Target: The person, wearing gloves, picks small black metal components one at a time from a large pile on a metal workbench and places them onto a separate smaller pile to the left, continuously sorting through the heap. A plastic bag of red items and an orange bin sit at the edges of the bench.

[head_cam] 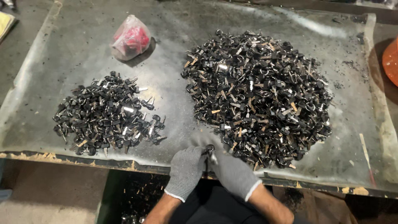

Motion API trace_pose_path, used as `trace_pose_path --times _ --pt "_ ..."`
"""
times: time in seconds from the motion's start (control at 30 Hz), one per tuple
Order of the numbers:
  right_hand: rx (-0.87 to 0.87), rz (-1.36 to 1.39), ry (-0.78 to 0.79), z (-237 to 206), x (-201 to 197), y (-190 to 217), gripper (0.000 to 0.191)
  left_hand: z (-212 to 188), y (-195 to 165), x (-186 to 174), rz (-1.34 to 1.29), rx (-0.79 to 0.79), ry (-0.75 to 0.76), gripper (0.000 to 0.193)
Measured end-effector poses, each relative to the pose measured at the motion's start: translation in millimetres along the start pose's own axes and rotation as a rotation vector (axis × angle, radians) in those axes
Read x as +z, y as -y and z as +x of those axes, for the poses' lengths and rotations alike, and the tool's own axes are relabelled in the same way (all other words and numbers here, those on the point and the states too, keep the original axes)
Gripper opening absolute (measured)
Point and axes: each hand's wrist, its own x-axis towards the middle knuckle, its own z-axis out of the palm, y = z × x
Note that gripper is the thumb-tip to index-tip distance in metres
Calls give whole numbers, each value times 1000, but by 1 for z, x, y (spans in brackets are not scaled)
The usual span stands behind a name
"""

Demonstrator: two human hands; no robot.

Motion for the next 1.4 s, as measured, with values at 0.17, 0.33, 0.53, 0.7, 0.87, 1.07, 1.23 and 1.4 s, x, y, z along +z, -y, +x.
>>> trace_pose_path --times 0.17,0.33,0.53,0.7,0.87,1.07,1.23,1.4 --pt "-82 -133 -272 0 9 -9 40 -3 0 -1 -17 -104 126 22" --pt "24 12 -200 1 10 -15 42 -4 1 3 32 -44 97 30" --pt "-46 16 -300 1 20 -3 82 -6 2 11 -4 -3 54 23" --pt "28 -276 -266 6 18 -2 51 -6 0 12 59 -20 117 21" --pt "34 -22 -121 3 0 -4 42 -5 2 9 43 30 65 21" --pt "86 -119 -168 -2 1 9 46 -5 -2 8 53 40 98 20" --pt "6 -2 -79 6 -1 -6 68 -1 -1 1 25 70 45 28" --pt "-52 -69 -256 3 4 -4 43 -3 -4 7 90 -2 131 20"
